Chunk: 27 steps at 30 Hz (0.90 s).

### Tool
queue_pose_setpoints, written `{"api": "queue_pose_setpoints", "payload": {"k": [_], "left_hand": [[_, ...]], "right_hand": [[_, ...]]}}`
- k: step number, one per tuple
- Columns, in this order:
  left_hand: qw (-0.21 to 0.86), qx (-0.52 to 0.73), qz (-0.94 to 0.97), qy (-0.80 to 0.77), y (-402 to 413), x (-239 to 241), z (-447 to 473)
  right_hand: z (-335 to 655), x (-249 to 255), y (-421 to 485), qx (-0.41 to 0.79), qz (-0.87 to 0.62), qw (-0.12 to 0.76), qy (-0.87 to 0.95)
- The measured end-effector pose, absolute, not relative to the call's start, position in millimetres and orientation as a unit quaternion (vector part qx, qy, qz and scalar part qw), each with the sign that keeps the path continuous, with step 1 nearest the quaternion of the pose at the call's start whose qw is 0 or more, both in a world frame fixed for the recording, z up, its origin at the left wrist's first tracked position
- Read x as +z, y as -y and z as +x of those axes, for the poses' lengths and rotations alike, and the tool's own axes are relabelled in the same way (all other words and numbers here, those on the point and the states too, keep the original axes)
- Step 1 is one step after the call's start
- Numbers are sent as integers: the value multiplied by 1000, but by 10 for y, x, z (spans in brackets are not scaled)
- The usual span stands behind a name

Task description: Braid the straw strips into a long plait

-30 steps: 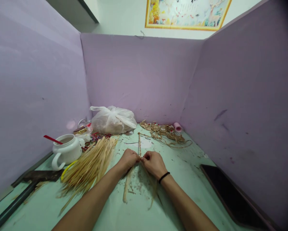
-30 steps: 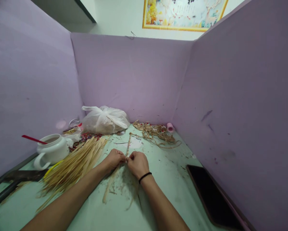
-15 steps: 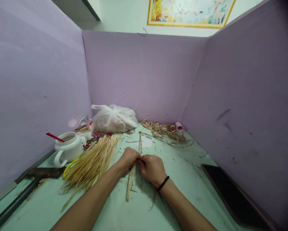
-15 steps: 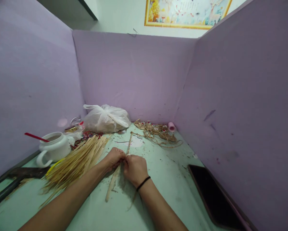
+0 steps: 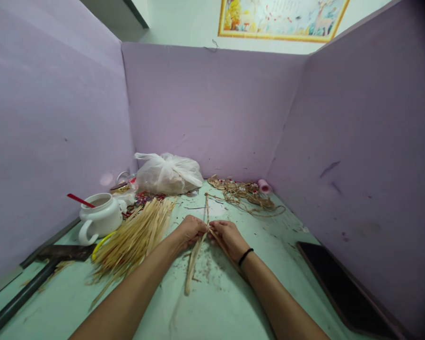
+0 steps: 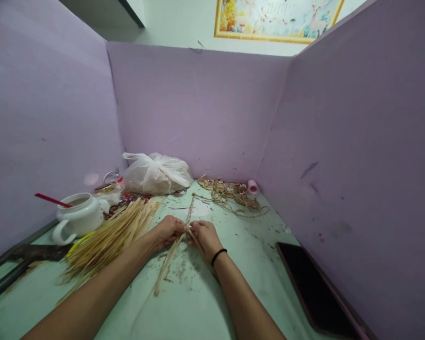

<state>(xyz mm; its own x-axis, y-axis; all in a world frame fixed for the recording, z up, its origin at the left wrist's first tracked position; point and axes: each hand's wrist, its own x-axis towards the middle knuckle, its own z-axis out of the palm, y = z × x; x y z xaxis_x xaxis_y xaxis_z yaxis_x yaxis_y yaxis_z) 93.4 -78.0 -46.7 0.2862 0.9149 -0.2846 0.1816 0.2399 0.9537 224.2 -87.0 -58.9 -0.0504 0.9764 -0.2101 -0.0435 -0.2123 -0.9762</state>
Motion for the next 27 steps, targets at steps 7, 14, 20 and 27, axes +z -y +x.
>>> {"api": "queue_pose_setpoints", "payload": {"k": [7,14,20,27], "left_hand": [[586,297,576,-487,744,-530,897],[516,266,618,-531,787,-388,897],[423,243,673,-556,722,-408,795],[285,186,712,-615,897,-295,928]], "right_hand": [[2255,-614,898,545,-540,406,496],[2228,-623,906,562,-525,437,467],[2245,-659,891,573,-519,405,488],[2232,-645,899,575,-513,411,488]]}}
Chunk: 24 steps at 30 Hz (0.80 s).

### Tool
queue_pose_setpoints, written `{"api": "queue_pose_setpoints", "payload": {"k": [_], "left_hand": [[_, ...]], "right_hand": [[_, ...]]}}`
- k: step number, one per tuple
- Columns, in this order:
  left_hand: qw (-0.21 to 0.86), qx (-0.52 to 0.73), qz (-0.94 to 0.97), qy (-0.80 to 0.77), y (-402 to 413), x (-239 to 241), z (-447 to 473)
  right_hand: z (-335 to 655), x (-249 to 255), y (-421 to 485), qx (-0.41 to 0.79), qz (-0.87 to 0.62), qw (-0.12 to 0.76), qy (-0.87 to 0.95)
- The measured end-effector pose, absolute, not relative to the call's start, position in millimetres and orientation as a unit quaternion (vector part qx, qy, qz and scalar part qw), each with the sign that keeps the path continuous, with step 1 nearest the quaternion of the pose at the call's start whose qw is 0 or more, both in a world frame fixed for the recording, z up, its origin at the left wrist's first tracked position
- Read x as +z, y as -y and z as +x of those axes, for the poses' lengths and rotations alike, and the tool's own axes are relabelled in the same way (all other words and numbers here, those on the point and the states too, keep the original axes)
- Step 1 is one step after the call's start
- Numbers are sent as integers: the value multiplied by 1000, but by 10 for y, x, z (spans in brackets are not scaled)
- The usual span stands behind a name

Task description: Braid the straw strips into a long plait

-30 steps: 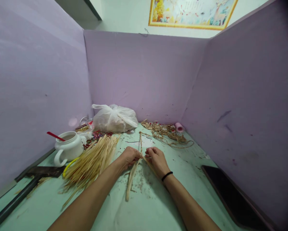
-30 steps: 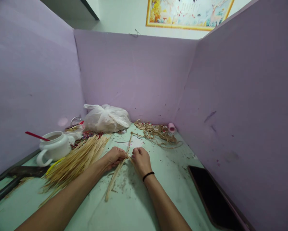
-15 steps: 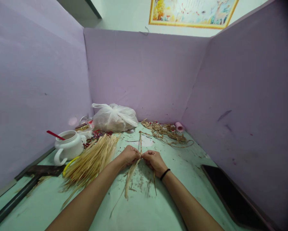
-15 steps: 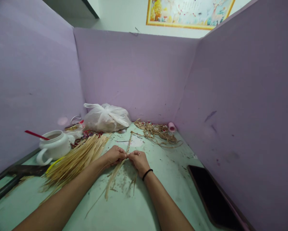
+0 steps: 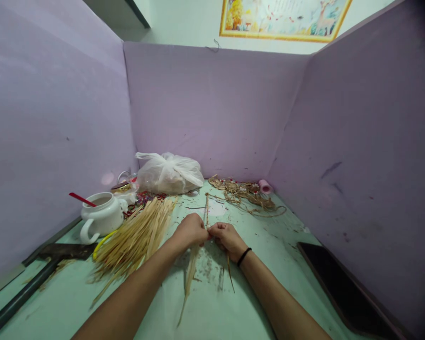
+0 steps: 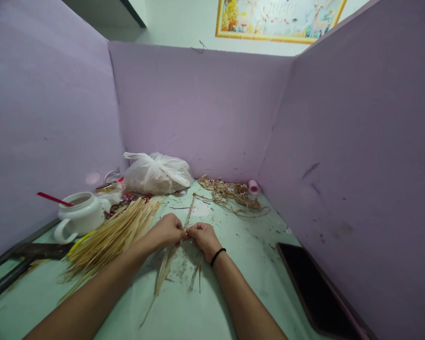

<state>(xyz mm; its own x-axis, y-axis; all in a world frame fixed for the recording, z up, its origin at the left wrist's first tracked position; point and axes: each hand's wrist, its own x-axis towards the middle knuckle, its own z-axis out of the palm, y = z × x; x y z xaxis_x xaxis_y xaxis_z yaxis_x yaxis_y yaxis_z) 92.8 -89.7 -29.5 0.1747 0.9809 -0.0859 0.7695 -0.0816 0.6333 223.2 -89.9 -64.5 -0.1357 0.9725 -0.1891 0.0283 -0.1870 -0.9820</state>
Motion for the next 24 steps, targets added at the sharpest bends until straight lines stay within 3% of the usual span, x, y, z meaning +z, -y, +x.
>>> {"api": "queue_pose_setpoints", "payload": {"k": [7,14,17,20,24], "left_hand": [[164,185,724,-644,1111,-350,1180],[124,134,769,-613,1164,-264,1154],[209,166,751,-603,994,-269,1028],[319,284,647,-631,830,-306,934],[548,319,499,-591,781,-351,921]], "right_hand": [[2229,-658,909,592,-507,430,454],[2235,-662,894,603,-495,426,458],[2257,-639,893,618,-493,407,457],[2290,-616,898,640,-474,388,465],[2322,-625,893,660,-441,380,474]]}}
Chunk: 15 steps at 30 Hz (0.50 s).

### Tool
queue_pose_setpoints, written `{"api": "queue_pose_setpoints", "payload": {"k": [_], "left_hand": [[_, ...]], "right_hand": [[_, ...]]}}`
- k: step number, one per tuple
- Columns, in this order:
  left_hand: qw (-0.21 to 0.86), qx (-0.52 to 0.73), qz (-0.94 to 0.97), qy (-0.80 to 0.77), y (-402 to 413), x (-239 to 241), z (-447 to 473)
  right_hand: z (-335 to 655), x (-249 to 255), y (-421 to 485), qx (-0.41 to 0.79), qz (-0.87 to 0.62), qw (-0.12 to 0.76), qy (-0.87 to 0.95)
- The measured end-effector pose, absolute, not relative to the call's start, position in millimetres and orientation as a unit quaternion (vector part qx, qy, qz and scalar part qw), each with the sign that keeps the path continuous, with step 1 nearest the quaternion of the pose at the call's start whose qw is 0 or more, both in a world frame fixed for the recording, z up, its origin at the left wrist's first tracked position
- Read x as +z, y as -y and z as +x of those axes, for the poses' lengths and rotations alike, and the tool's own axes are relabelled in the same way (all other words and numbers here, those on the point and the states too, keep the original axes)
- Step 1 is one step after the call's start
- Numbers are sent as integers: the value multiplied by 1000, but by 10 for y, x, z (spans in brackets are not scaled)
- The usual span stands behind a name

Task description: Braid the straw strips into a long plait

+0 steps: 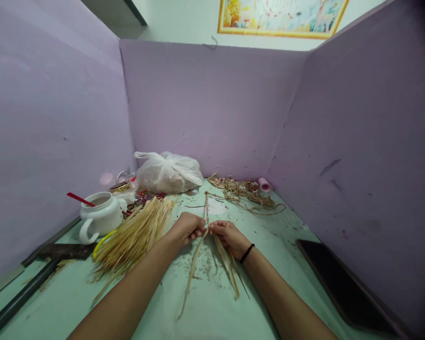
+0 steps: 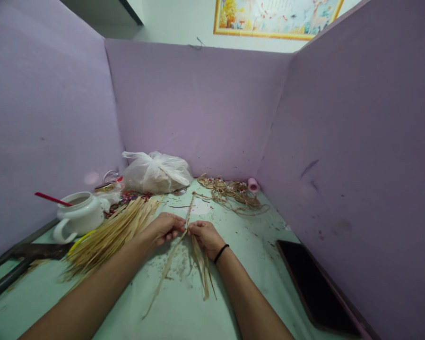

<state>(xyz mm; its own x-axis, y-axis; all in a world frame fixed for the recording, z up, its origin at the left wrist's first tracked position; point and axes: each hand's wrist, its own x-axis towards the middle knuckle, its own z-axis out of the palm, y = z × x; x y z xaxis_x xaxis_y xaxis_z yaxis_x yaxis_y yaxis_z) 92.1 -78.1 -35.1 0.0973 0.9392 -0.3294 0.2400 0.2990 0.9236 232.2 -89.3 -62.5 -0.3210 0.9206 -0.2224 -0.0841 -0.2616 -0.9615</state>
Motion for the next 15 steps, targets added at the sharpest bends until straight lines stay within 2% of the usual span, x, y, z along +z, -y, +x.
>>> {"api": "queue_pose_setpoints", "payload": {"k": [2,4,9,15], "left_hand": [[623,281,485,-546,791,-371,928],[640,264,482,-538,793,-392,927],[589,251,495,-587,775,-433,910],[532,243,520,-622,801,-427,949]], "right_hand": [[2328,-643,885,662,-437,382,474],[2328,-658,877,655,-440,382,480],[2307,-671,855,599,-457,378,539],[2306,-761,790,470,-480,383,634]]}}
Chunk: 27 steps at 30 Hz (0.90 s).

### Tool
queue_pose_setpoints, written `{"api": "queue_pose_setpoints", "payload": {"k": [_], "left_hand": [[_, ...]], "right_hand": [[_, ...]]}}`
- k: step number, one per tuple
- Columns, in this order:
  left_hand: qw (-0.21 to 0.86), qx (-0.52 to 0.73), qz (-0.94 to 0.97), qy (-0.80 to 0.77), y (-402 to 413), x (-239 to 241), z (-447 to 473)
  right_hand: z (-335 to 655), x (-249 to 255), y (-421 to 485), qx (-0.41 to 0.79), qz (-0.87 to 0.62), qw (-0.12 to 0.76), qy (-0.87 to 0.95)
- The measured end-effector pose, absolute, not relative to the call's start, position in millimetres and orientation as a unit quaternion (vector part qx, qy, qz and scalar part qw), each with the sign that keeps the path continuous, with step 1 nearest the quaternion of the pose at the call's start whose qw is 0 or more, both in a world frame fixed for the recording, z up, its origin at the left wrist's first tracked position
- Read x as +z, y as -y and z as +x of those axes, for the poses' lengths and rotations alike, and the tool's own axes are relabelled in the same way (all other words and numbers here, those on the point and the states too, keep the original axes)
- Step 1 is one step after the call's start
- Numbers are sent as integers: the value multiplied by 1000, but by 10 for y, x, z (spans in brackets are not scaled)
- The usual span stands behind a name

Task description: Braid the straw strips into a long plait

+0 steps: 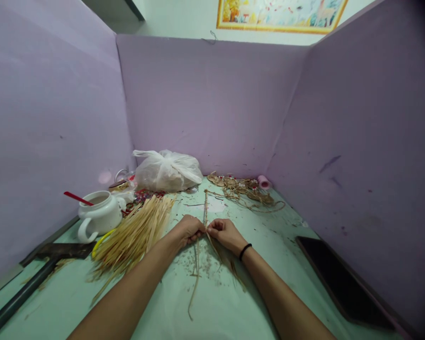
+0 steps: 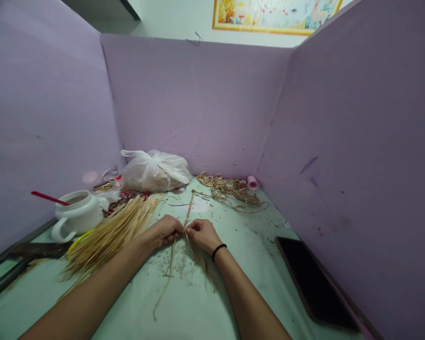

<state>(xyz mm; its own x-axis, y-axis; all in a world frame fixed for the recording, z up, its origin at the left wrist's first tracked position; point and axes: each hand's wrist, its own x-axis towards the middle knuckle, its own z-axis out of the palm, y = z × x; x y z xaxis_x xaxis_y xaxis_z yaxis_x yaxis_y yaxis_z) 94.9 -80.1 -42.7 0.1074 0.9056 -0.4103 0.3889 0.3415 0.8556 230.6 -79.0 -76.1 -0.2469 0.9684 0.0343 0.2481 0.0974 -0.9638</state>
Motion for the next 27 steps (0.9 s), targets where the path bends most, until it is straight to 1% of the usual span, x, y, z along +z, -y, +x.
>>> {"api": "queue_pose_setpoints", "payload": {"k": [3,7,10,14,16,19,23,25,27], "left_hand": [[523,247,513,-634,818,-399,975],[504,238,522,-645,832,-372,998],[503,237,516,-652,848,-372,1014],[529,248,498,-641,858,-389,1016],[544,254,503,-622,848,-402,1001],[558,261,513,-598,827,-411,964],[554,254,529,-591,817,-401,921],[565,256,532,-577,813,-403,910],[585,263,532,-553,803,-419,905]], "right_hand": [[2337,-767,777,420,-538,360,636],[2340,-674,843,382,-606,326,617],[2282,-593,948,342,-615,307,641],[2189,-539,1082,235,-610,300,694],[2169,-533,1116,207,-599,303,711],[2185,-545,1114,216,-580,308,722],[2263,-572,1032,293,-563,291,716],[2304,-566,981,339,-566,328,676],[2325,-543,945,396,-570,400,599]]}}
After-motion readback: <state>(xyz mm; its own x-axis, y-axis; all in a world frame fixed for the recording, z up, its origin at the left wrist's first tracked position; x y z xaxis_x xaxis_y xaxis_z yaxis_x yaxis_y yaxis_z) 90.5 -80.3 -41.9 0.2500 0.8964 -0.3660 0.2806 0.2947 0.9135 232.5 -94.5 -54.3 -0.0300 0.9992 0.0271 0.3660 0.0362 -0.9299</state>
